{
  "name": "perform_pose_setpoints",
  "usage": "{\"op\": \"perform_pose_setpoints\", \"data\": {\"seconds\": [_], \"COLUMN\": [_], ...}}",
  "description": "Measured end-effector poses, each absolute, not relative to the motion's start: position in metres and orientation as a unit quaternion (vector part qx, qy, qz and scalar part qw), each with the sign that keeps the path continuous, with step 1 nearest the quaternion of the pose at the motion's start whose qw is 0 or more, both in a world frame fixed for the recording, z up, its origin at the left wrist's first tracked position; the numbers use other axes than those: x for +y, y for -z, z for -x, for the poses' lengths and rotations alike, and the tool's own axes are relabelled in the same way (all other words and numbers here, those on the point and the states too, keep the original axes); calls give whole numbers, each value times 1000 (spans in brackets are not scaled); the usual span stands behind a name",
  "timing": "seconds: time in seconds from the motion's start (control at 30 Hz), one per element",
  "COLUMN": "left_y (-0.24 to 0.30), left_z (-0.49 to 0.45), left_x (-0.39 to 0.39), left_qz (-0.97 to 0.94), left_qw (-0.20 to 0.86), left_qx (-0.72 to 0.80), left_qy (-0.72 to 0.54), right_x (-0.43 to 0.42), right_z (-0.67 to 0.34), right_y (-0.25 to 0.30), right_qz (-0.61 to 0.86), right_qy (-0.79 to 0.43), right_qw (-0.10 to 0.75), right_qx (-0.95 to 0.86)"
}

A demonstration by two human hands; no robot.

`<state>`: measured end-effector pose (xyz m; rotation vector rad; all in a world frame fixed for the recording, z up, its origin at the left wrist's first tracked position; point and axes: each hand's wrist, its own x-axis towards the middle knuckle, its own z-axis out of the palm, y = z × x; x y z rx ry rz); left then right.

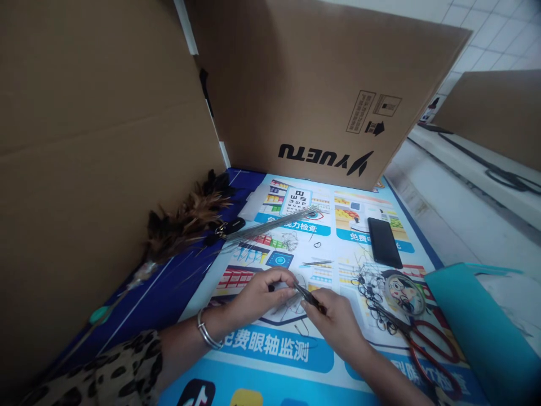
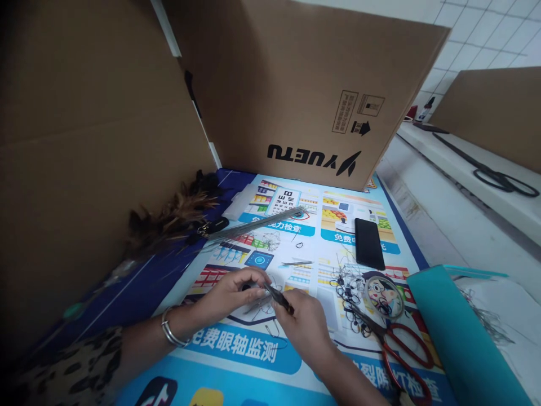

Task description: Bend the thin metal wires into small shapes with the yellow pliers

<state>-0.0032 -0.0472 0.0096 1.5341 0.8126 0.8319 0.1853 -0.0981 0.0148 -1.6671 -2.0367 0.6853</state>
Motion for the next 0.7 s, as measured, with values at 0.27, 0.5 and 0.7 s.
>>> {"op": "perform_pose_setpoints", "data": {"seconds": [0.27, 0.5, 0.7], "left_y": [-4, -1, 3], "left_z": [3, 4, 5], "left_x": [-49, -49, -47], "left_qz": [-600, -608, -606], "left_qw": [640, 623, 627], "left_qx": [366, 376, 385], "left_qy": [-311, -319, -301], "right_x": [-102, -100, -98], "right_z": [-183, -183, -185], "right_y": [-16, -13, -12], "right_qz": [601, 599, 588], "right_qy": [-258, -255, -256], "right_qw": [230, 232, 209], "right_qx": [-720, -723, -738]}}
